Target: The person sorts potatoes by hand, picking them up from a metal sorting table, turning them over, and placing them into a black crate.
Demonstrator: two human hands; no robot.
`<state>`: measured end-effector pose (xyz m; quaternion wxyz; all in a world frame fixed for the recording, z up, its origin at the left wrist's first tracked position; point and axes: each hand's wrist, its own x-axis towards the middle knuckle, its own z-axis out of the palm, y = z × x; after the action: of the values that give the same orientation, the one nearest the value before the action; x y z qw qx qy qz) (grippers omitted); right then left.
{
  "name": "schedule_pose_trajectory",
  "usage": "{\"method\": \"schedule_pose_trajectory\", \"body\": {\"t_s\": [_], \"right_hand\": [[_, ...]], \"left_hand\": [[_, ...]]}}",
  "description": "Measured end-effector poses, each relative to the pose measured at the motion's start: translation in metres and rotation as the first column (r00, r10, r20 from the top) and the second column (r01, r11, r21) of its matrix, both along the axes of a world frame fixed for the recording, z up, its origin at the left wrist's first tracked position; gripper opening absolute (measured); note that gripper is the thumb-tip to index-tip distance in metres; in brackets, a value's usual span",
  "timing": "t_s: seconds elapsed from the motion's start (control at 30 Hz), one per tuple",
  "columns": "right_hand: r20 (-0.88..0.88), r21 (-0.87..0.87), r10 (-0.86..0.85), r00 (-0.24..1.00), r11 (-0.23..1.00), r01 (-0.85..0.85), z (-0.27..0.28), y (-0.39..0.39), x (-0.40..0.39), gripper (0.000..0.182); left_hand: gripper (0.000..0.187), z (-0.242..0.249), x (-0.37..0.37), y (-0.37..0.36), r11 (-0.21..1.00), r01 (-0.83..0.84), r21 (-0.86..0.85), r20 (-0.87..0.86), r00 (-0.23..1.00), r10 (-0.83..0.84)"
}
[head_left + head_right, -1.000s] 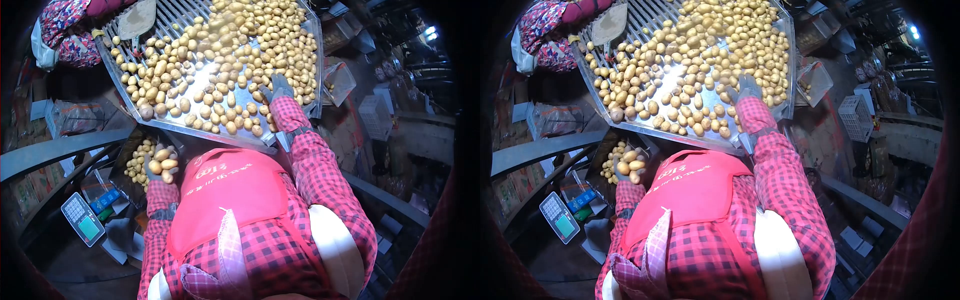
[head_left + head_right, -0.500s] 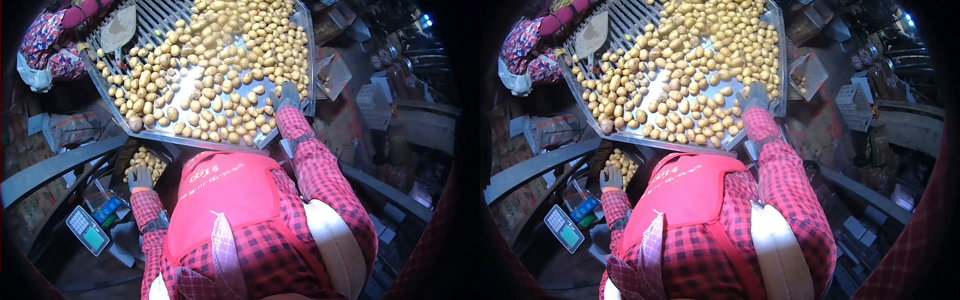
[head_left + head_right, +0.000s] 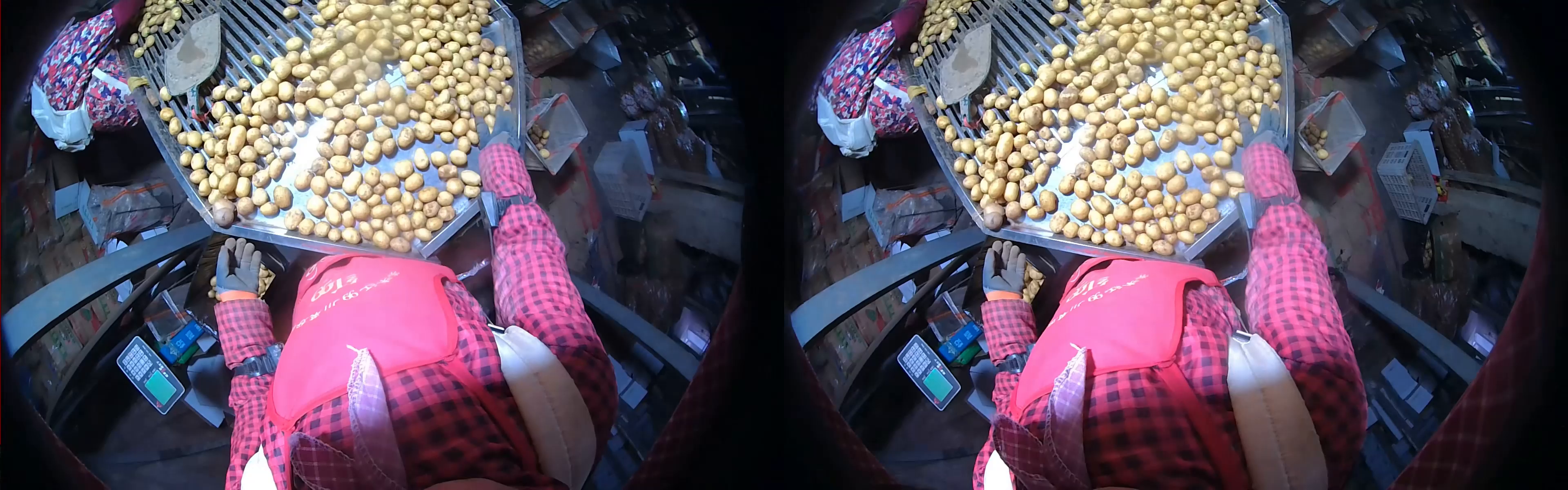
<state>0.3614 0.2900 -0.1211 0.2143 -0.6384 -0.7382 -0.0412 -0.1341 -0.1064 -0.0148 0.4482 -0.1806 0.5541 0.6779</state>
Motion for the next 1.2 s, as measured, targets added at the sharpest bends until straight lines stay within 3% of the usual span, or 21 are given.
{"method": "schedule_pose_trajectory", "body": {"t_s": [0.03,0.07,0.17,0.23,0.27,0.3,0.47,0.57,0.63,0.7,0.8,0.9,0.93,1.0,1.03,1.07,1.13,1.2], "right_hand": [[0.064,0.053,-0.019,0.998,0.998,0.016,-0.005,0.006,-0.002,0.059],[0.206,-0.037,-0.088,0.975,0.995,0.097,0.016,-0.004,-0.022,0.065],[0.061,-0.441,0.183,0.981,0.887,-0.138,0.053,-0.031,-0.043,0.062],[0.009,-0.712,0.333,0.943,0.664,-0.228,0.08,-0.038,-0.045,0.048],[-0.142,-0.661,0.357,0.923,0.66,-0.357,0.061,-0.031,-0.037,0.037],[-0.186,-0.591,0.31,0.932,0.723,-0.358,0.06,-0.018,-0.036,0.034],[-0.346,-0.183,0.144,0.927,0.959,-0.217,0.07,0.047,-0.07,0.032],[0.05,-0.462,0.449,0.892,0.802,-0.378,0.088,0.035,-0.128,0.042],[0.261,-0.147,0.447,0.856,0.895,-0.422,0.041,-0.025,-0.143,0.061],[0.084,-0.355,0.534,0.842,0.805,-0.475,0.046,-0.062,-0.149,0.066],[0.014,-0.373,0.712,0.702,0.655,-0.657,0.073,-0.097,-0.135,0.053],[-0.119,-0.725,0.81,0.574,0.324,-0.608,0.095,-0.077,-0.14,0.037],[-0.095,-0.74,0.846,0.525,0.293,-0.606,0.068,-0.063,-0.141,0.031],[-0.123,-0.597,0.71,0.693,0.505,-0.623,0.057,-0.016,-0.152,0.031],[-0.218,-0.607,0.554,0.804,0.568,-0.556,0.03,0.012,-0.162,0.033],[-0.363,-0.472,0.298,0.883,0.758,-0.451,0.045,0.014,-0.16,0.038],[-0.188,-0.64,0.242,0.952,0.704,-0.306,0.083,0.041,-0.176,0.047],[-0.08,-0.669,0.329,0.941,0.682,-0.295,0.055,0.056,-0.187,0.045]], "left_hand": [[0.045,0.001,0.003,0.003,1.0,0.014,-0.007,0.0,1.0,-0.014],[0.048,-0.003,0.004,0.001,0.999,0.035,-0.013,-0.014,0.999,-0.035],[0.046,0.003,0.012,0.0,1.0,0.026,0.006,0.02,0.999,-0.026],[0.048,0.004,0.018,0.002,1.0,0.019,-0.016,0.009,1.0,-0.019],[0.048,0.001,0.019,0.002,1.0,0.029,-0.011,0.009,1.0,-0.029],[0.048,-0.001,0.02,0.001,0.999,0.041,-0.01,0.007,0.999,-0.041],[0.047,0.021,0.045,0.041,0.99,0.139,0.0,-0.043,0.989,-0.138],[0.05,0.027,0.051,0.051,0.983,0.185,0.015,-0.041,0.982,-0.184],[0.051,0.022,0.05,0.051,0.982,0.19,0.01,-0.04,0.981,-0.19],[0.052,0.018,0.051,0.051,0.982,0.191,0.001,-0.029,0.981,-0.191],[0.052,0.02,0.06,0.054,0.982,0.185,-0.039,-0.004,0.983,-0.186],[0.051,0.012,0.063,0.058,0.981,0.19,-0.044,0.004,0.982,-0.19],[0.052,0.011,0.066,0.061,0.976,0.211,-0.047,0.007,0.977,-0.211],[0.052,0.01,0.067,0.066,0.966,0.252,-0.052,0.009,0.968,-0.251],[0.053,0.007,0.065,0.067,0.964,0.261,-0.046,0.013,0.965,-0.261],[0.054,0.001,0.062,0.066,0.962,0.271,-0.041,0.016,0.963,-0.27],[0.057,-0.008,0.056,0.066,0.958,0.281,-0.055,0.02,0.96,-0.28],[0.057,-0.006,0.055,0.068,0.967,0.249,-0.048,0.023,0.969,-0.248]]}}
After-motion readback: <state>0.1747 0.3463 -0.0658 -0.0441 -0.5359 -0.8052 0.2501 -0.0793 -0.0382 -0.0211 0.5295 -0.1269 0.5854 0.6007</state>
